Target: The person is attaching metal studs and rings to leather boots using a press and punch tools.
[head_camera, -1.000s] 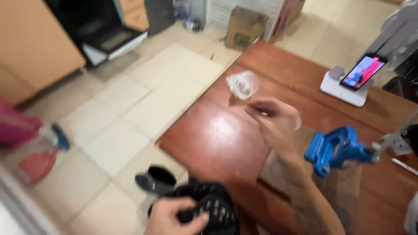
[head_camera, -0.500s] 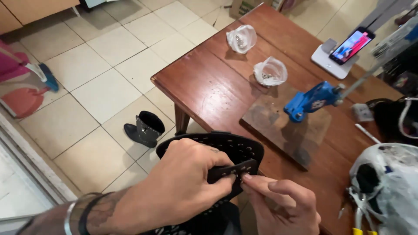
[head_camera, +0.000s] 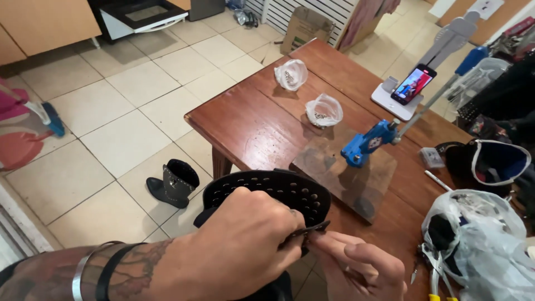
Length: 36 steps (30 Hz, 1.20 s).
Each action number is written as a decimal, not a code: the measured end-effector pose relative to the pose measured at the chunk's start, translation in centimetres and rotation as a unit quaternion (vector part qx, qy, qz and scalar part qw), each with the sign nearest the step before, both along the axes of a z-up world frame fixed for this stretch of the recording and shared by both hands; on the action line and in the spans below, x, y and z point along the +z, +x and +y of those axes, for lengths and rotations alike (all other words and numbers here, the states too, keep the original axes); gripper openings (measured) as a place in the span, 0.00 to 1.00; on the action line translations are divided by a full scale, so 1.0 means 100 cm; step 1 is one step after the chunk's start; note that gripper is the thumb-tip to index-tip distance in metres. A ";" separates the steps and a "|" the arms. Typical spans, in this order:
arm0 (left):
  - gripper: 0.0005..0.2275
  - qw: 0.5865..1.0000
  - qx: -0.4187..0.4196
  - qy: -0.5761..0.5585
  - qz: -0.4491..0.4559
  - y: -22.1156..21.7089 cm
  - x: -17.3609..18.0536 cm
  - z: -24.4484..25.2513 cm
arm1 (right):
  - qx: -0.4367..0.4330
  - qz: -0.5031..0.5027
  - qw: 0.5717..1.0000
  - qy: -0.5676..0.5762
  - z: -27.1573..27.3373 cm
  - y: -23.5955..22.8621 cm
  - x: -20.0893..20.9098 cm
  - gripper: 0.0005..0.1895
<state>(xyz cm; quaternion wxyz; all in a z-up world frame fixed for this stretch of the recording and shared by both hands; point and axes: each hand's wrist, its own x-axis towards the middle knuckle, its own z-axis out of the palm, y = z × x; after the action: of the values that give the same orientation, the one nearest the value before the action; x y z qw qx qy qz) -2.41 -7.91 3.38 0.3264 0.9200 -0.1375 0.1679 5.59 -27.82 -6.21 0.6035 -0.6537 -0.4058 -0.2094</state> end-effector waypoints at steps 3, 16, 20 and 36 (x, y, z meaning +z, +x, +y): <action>0.05 1.000 -0.001 -0.015 -0.010 0.000 0.000 0.002 | -0.005 0.020 1.000 -0.020 -0.002 0.000 0.002 0.33; 0.05 0.999 -0.006 -0.019 -0.025 -0.002 -0.004 0.008 | 0.006 0.053 0.995 -0.088 -0.003 0.009 0.010 0.37; 0.05 0.999 -0.003 -0.015 -0.039 -0.003 -0.007 0.008 | -0.002 0.065 0.995 -0.070 -0.002 0.008 0.010 0.37; 0.10 0.973 -0.219 -0.024 0.065 0.084 0.019 0.024 | 0.151 0.032 0.986 -0.056 -0.023 0.071 0.024 0.26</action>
<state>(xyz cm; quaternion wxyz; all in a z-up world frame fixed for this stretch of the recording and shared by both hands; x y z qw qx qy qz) 5.99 -5.49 5.26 0.3857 0.8684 -0.3097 0.0358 12.69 -30.11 -3.85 0.6034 -0.6238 -0.4916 -0.0716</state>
